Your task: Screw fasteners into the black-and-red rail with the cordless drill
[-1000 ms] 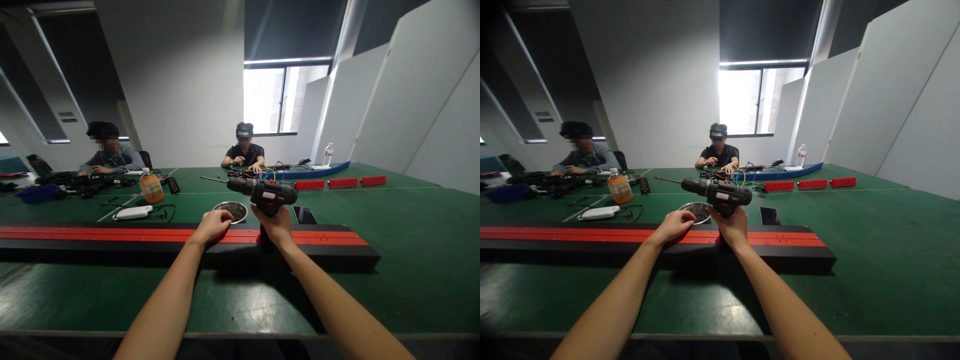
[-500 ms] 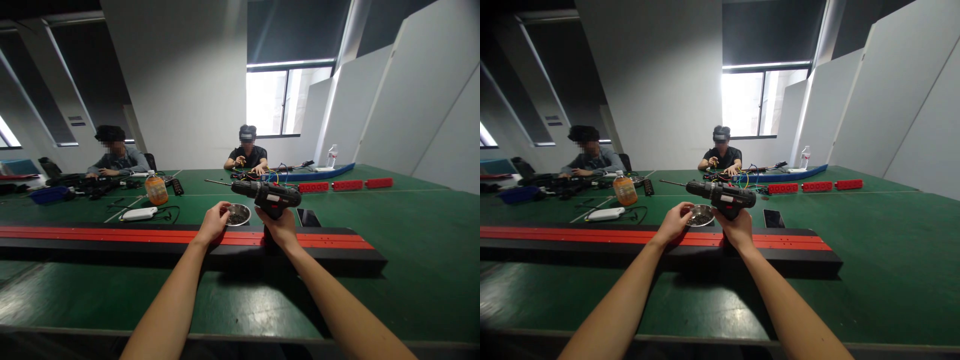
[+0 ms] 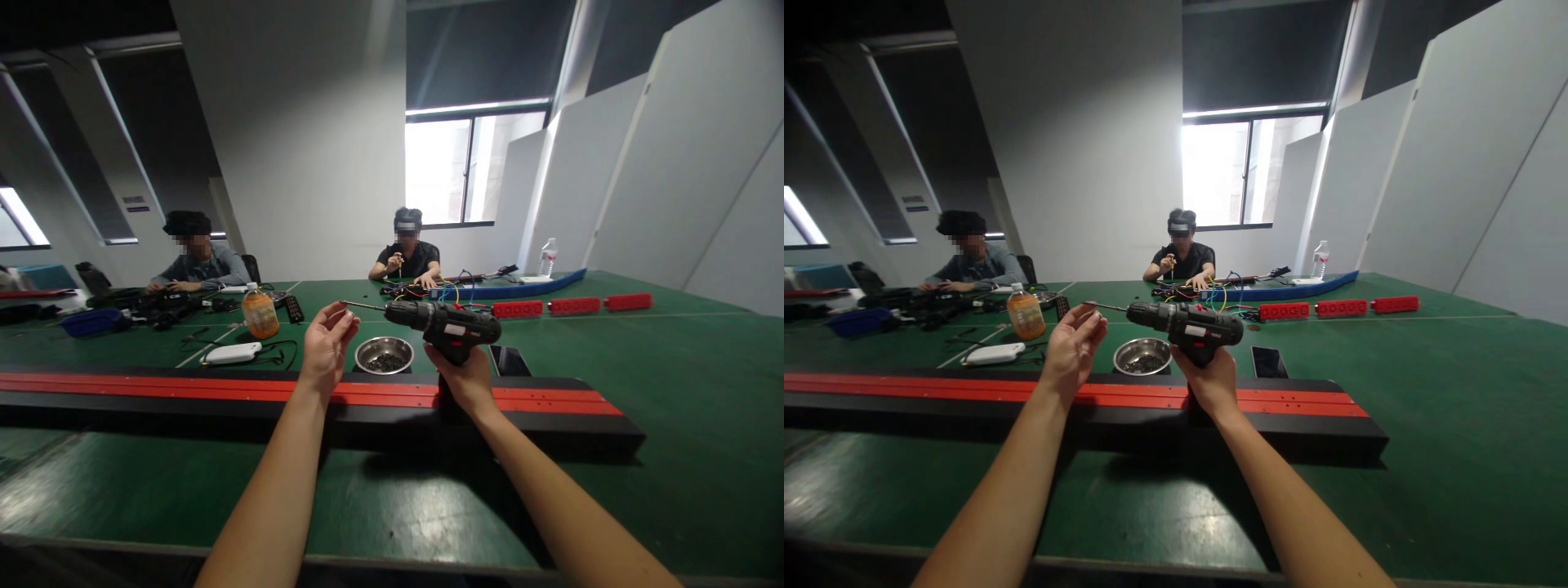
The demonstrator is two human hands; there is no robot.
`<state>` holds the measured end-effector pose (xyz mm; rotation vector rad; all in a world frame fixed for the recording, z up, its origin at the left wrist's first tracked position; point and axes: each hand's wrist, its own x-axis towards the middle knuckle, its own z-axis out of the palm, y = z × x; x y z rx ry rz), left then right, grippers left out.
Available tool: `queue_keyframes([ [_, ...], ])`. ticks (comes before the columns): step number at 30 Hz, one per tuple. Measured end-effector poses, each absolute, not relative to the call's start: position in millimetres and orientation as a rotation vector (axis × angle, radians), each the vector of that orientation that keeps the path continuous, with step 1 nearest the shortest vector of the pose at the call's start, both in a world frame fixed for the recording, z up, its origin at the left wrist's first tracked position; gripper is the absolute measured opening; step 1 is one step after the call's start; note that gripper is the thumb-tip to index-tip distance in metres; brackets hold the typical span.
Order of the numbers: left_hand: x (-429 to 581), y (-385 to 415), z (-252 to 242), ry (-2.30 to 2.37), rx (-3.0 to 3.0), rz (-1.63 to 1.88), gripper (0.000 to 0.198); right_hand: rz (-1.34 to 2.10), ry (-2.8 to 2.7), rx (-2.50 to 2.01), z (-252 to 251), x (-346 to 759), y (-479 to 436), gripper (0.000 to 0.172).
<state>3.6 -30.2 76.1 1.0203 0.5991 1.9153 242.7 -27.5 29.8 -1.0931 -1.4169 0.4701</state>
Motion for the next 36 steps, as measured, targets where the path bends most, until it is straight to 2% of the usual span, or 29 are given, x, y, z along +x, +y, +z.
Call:
queue_keyframes([
  [10,8,-40,91,0.416,0.896,1.892,0.054,0.417,-1.391,-1.085,26,241,-24,0.043],
  [36,1,-46,103,0.389,0.926,1.897,0.031,0.412,-1.396,-1.084,26,242,-27,0.041],
])
